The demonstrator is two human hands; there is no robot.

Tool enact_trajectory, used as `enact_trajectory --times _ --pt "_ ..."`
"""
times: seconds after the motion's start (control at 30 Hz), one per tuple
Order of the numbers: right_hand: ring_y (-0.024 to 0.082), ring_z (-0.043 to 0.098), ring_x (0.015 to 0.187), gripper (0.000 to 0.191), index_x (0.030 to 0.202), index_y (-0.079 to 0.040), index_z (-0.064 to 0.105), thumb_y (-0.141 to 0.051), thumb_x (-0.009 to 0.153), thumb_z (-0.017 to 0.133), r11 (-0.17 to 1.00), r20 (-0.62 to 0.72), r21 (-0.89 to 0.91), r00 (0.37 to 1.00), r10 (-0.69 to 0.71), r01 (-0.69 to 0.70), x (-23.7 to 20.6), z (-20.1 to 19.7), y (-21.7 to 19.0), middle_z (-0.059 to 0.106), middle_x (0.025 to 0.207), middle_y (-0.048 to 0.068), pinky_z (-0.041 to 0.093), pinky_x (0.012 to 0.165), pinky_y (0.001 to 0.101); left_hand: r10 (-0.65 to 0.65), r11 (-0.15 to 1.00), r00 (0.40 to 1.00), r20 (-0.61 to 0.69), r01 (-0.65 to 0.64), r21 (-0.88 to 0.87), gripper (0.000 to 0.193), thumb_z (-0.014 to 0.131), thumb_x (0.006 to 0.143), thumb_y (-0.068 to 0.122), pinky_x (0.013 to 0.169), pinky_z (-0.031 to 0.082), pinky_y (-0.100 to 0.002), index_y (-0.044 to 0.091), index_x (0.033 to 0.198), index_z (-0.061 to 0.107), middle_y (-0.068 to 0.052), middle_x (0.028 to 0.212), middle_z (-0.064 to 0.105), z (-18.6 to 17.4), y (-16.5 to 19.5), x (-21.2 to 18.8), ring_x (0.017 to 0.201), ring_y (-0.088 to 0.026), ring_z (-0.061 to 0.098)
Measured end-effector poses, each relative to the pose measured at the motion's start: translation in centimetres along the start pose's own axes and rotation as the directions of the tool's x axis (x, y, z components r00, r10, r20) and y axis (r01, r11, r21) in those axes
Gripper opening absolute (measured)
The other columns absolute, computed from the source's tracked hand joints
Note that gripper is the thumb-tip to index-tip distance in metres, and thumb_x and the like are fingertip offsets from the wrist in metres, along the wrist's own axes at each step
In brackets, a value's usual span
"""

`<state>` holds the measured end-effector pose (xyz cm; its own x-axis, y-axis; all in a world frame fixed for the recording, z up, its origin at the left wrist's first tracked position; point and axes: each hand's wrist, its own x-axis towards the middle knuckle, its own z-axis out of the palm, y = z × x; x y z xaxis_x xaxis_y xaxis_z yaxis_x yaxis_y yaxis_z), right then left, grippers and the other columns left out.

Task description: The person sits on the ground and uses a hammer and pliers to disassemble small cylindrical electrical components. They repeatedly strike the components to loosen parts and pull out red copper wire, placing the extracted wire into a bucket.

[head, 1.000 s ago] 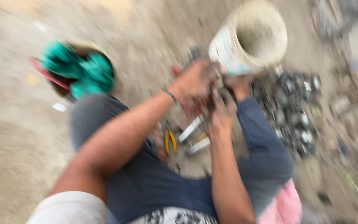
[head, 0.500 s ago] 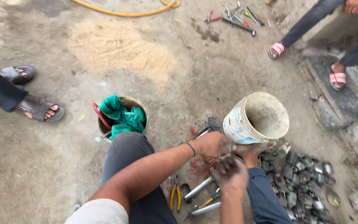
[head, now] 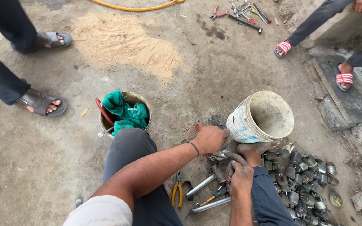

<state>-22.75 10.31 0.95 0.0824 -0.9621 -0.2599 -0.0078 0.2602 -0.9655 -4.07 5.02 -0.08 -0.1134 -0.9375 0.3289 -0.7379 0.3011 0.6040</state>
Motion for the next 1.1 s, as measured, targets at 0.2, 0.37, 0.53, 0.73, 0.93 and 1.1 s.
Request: enact_trajectory --times 0.2,0.37,0.53,0.73,0.93,1.1 --pt "0.008 0.061 0.067 0.024 0.104 -0.003 0.074 0.0 0.091 0.054 0.711 0.125 -0.543 0.881 -0.457 0.446 -1.8 0.7 3.7 0.072 0.077 0.002 0.049 0.062 0.0235 -0.132 0.986 0.987 -0.088 0.122 -0.111 0.041 0.049 0.105 0.034 0.076 0.055 -0.054 0.002 0.087 0.068 -0.024 0.085 0.07 0.1 -1.3 2.3 0.081 -0.043 0.069" --pt "0.011 0.054 0.066 0.023 0.098 -0.004 0.075 -0.001 0.094 0.053 0.822 -0.049 -0.538 0.967 -0.25 0.185 0.3 -3.4 5.2 0.066 0.078 0.004 0.044 0.058 0.0276 -0.322 0.693 0.878 0.353 0.473 -0.544 0.045 0.057 0.098 0.042 0.081 0.056 -0.051 0.0 0.09 0.071 -0.024 0.087 0.074 -2.8 -1.3 1.5 0.088 -0.041 0.071" --pt "0.007 0.059 0.077 0.021 0.099 -0.006 0.069 -0.001 0.099 0.048 0.722 0.02 -0.473 0.826 -0.564 0.505 -2.0 -5.9 1.7 0.066 0.086 -0.001 0.046 0.069 0.0253 -0.287 0.951 0.922 0.258 0.306 -0.037 0.041 0.059 0.093 0.045 0.08 0.055 -0.053 0.007 0.092 0.075 -0.021 0.087 0.072 -4.1 -0.4 0.9 0.086 -0.043 0.069" --pt "0.01 0.052 0.064 0.023 0.108 -0.01 0.071 -0.003 0.094 0.055 0.699 0.25 -0.589 0.914 -0.32 0.406 -6.8 -1.9 5.6 0.058 0.071 0.006 0.044 0.056 0.032 -0.462 0.815 0.884 -0.074 0.39 -0.429 0.05 0.056 0.102 0.043 0.077 0.056 -0.051 0.001 0.082 0.072 -0.024 0.086 0.07 -4.5 -1.3 2.5 0.084 -0.045 0.067" --pt "0.033 0.055 0.064 0.026 0.112 0.002 0.077 -0.004 0.101 0.054 0.846 -0.132 -0.532 0.99 -0.045 -0.032 -0.5 -7.7 6.0 0.059 0.071 0.021 0.045 0.065 0.0469 -0.322 0.837 0.927 0.195 0.375 -0.4 0.044 0.059 0.097 0.044 0.074 0.055 -0.047 0.003 0.086 0.07 -0.023 0.074 0.071 -7.4 -0.4 0.2 0.073 -0.038 0.07" --pt "0.04 0.047 0.138 0.066 0.152 -0.008 0.047 -0.011 0.092 0.076 0.434 0.267 -0.824 0.926 -0.268 0.364 3.7 -3.8 -10.7 0.051 0.148 0.026 0.037 0.112 0.0478 -0.317 0.904 0.937 0.145 0.345 -0.251 0.046 0.057 0.097 0.043 0.076 0.054 -0.047 0.005 0.077 0.074 -0.019 0.077 0.072 -8.6 -1.2 0.1 0.075 -0.036 0.071"
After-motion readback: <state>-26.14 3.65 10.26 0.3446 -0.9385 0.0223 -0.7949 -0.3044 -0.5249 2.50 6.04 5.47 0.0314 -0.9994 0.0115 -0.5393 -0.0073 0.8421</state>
